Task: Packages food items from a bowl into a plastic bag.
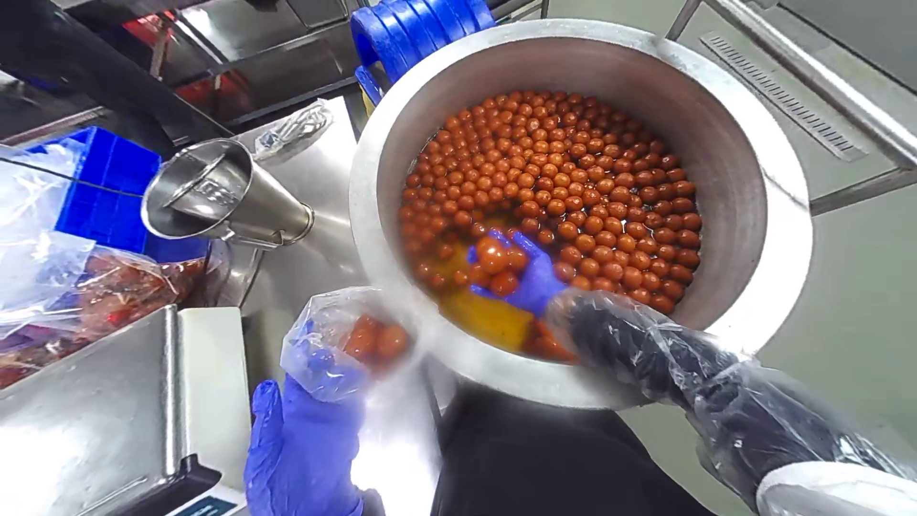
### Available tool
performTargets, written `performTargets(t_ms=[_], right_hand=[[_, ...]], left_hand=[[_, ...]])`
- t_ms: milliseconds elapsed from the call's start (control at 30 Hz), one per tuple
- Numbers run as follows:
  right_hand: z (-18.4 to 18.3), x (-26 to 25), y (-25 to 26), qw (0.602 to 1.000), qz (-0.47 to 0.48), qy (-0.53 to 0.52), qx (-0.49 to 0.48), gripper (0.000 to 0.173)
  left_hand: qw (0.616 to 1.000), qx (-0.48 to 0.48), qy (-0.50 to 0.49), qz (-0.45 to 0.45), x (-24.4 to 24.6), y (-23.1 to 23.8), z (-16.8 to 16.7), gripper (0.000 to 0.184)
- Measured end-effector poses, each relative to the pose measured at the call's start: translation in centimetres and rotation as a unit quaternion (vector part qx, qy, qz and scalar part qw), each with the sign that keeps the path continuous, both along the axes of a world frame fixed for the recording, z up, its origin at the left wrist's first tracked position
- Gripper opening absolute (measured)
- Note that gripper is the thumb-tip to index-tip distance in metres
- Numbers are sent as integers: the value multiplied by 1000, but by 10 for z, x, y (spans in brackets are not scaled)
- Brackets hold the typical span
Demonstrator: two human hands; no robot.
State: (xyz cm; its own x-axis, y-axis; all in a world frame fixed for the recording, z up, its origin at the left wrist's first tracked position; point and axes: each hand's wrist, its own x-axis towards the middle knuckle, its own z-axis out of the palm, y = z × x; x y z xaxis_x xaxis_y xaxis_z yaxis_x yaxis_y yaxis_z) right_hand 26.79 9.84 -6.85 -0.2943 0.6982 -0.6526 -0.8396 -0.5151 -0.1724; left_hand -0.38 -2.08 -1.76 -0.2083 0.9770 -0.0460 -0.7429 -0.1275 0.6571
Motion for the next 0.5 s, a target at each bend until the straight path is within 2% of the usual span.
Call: performTargets(t_ms=[200, 333, 367, 433, 500], right_hand=[[-59, 0, 7, 998, 39, -55, 14, 42], [-56, -3, 10, 980, 92, -174, -40, 31], [-66, -4, 10, 976, 115, -184, -32, 32], [-120, 4, 8, 978, 159, -116, 63, 38], [-136, 6, 7, 980, 161, -76, 84, 39]], left_hand=[[1000, 14, 24, 1, 1, 1, 0, 53], [999, 6, 32, 12, 2, 2, 2, 50], [999, 11, 33, 6, 2, 1, 2, 51], [999, 4, 40, 18, 4, 1, 4, 49], [998, -2, 48, 32, 4, 0, 4, 46]])
